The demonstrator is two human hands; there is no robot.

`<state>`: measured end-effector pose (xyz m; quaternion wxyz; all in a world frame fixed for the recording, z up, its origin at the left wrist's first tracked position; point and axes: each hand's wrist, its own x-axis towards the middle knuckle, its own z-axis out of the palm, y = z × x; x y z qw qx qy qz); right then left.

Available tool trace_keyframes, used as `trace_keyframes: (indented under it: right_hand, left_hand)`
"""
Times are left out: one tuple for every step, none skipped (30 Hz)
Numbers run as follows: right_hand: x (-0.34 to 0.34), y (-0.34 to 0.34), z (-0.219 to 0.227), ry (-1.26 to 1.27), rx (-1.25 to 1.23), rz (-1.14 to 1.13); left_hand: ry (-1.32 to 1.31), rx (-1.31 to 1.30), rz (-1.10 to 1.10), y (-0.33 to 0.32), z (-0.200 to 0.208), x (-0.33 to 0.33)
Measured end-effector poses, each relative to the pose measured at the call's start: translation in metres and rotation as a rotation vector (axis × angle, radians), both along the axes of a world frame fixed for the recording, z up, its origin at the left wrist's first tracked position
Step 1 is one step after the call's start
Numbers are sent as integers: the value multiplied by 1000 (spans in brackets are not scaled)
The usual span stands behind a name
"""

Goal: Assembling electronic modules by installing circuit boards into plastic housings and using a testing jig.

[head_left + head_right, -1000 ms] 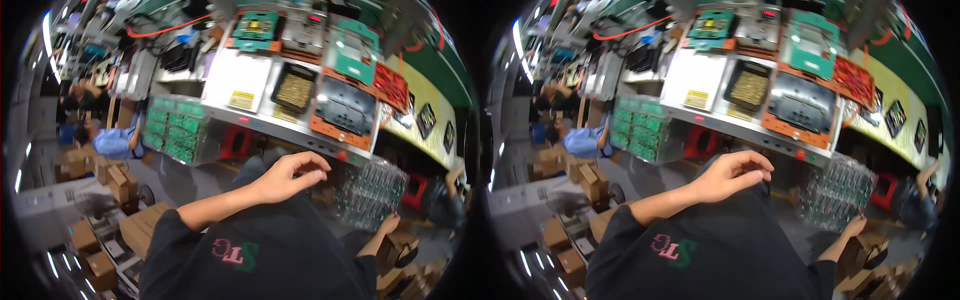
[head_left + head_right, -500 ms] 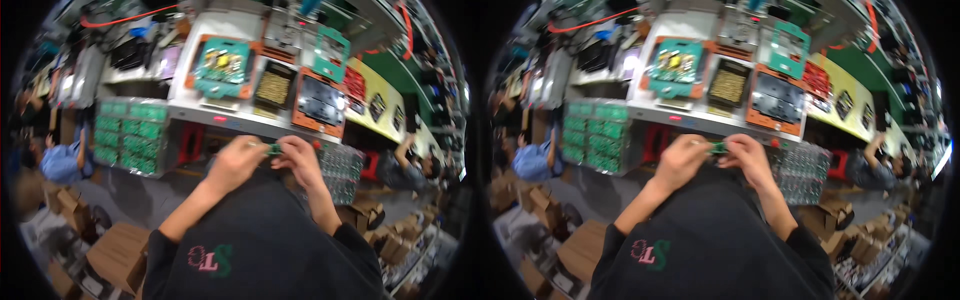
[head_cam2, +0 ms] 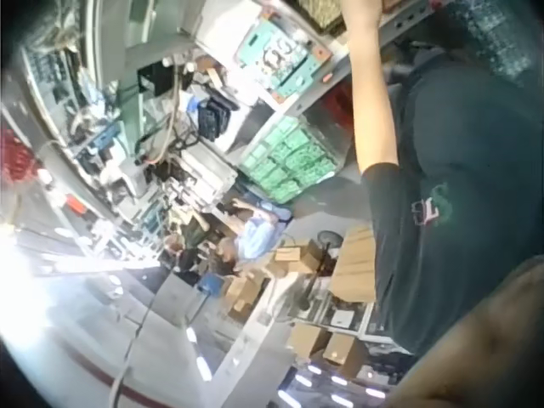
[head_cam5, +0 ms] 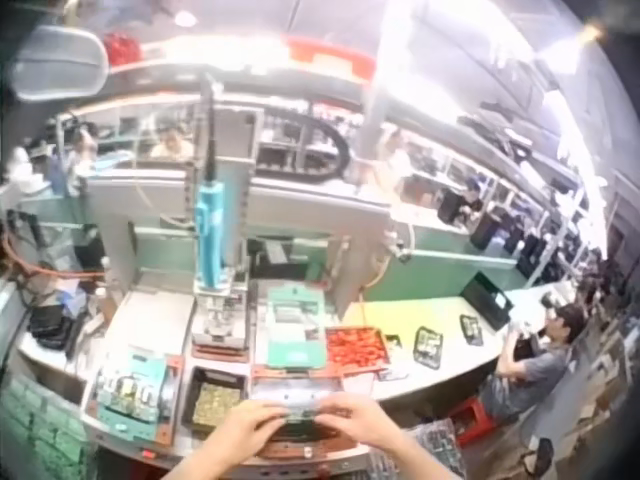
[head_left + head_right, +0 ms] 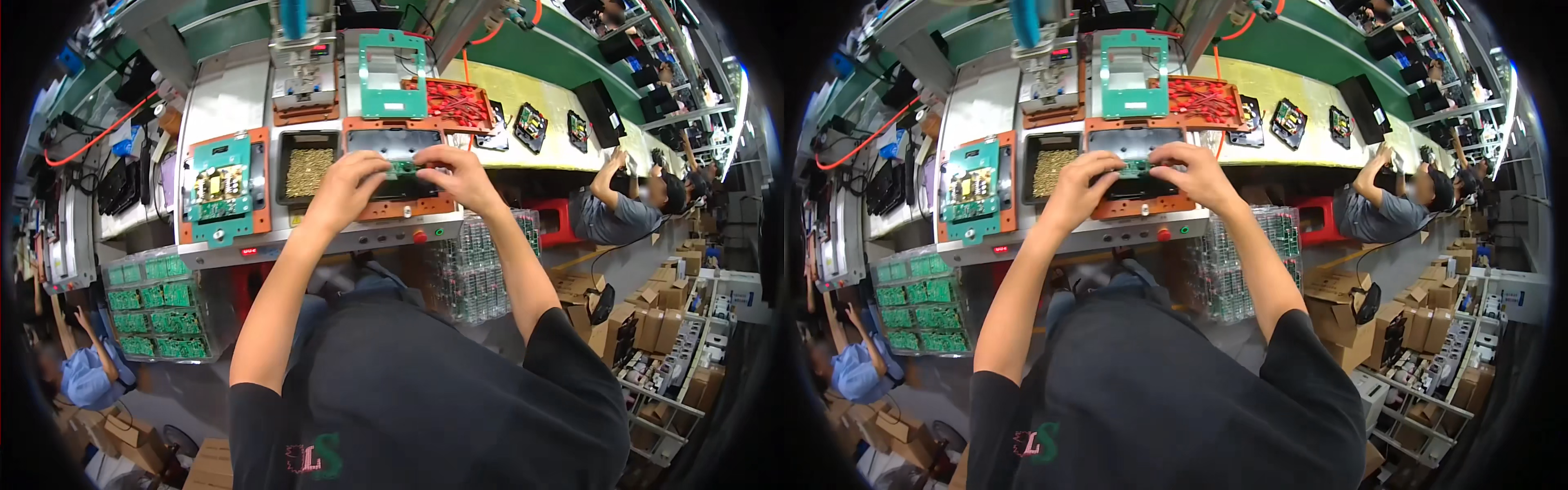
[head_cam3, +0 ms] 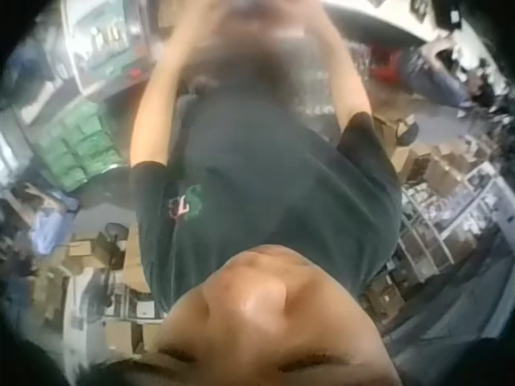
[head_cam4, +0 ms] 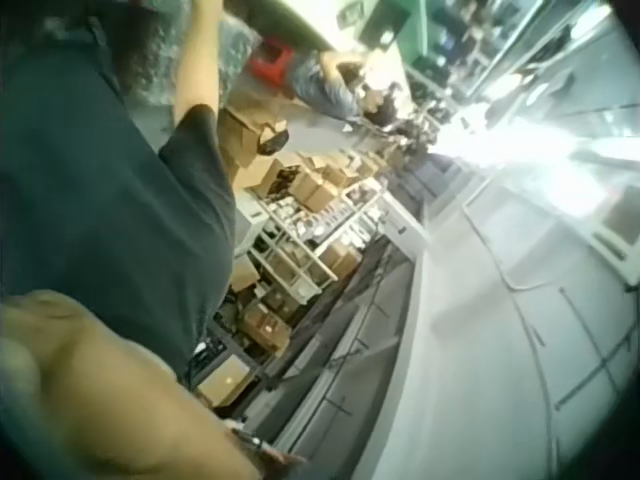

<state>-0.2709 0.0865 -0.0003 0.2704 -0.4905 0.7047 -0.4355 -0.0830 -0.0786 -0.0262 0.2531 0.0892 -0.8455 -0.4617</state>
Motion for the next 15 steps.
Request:
trace_keyframes:
  right_hand:
    - [-3, 1, -4, 109, -7, 46]
    - [-9, 8, -11, 124, 15, 95]
    - [-11, 14, -17, 139, -26, 124]
    - [-13, 20, -24, 155, -67, 153]
    - [-14, 23, -34, 297, -183, 175]
    - [-16, 27, -41, 344, -184, 177]
    - [-20, 29, -48, 399, -212, 172]
    - [-20, 25, -51, 453, -250, 183]
    - [-20, 22, -52, 458, -237, 173]
    - [-18, 22, -52, 463, -224, 164]
    - [-11, 19, -52, 460, -220, 181]
    - [-8, 19, -53, 483, -209, 214]
    - [-10, 21, -54, 462, -222, 240]
    - [-10, 24, -52, 478, -218, 227]
    - [-11, 28, -55, 457, -220, 211]
  left_hand:
    - [5, -22, 19, 3, -10, -4]
    - [-13, -95, 16, 8, -17, -6]
    - [-29, -169, 14, 13, -20, -2]
    - [-44, -244, 13, 18, -22, -1]
    - [-73, -324, 1, 24, -19, 0]
    - [-80, -367, 25, 28, -19, -2]
    - [-86, -410, 50, 32, -20, -4]
    - [-97, -457, 91, 33, -22, -3]
    - [-93, -463, 138, 35, -26, -3]
    - [-77, -453, 154, 37, -29, -4]
    - [-72, -446, 194, 40, -30, 0]
    - [-43, -401, 213, 44, -34, 6]
    - [-50, -385, 214, 47, -33, 11]
    - [-53, -408, 169, 46, -31, 14]
    - [-54, -398, 171, 46, -25, 17]
